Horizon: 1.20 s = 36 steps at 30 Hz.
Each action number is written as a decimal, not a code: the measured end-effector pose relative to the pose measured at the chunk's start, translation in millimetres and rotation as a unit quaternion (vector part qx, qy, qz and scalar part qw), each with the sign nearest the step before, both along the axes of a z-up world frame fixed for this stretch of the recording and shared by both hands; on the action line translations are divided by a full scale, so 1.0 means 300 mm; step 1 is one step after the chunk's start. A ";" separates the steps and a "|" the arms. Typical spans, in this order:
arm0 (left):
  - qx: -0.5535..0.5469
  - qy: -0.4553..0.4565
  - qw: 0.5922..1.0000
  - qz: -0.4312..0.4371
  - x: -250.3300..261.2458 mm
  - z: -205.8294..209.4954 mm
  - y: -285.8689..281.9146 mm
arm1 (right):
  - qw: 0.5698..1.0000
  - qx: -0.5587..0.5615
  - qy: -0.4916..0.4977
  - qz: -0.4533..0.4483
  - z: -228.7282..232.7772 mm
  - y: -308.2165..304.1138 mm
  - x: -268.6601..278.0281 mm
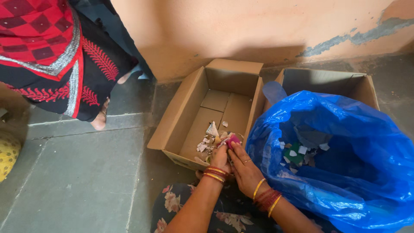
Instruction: The person sits on the floor and sorts small pieces of waste from a cardboard box into a blue plastic bag. They pick up items one by one, inspect them, and place them into the bag. The task continues with repetitive handling of small debris.
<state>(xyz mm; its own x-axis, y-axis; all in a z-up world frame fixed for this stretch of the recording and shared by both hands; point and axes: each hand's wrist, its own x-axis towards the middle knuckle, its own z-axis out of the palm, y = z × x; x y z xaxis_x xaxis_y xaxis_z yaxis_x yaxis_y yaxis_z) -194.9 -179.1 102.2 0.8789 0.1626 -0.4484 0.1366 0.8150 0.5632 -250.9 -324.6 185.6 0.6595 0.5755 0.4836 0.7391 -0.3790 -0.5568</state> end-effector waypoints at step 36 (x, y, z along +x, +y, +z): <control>-0.025 -0.083 0.984 -0.157 -0.007 0.074 0.062 | 0.974 0.179 0.109 -0.090 0.056 -0.066 0.028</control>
<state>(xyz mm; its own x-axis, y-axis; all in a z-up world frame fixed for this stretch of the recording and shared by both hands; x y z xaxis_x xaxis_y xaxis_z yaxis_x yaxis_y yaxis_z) -197.1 -160.4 124.5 0.9441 -0.1477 -0.2948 0.2959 0.7738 0.5600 -242.5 -344.4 202.6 0.8435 0.2613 0.4693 0.5281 -0.2439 -0.8134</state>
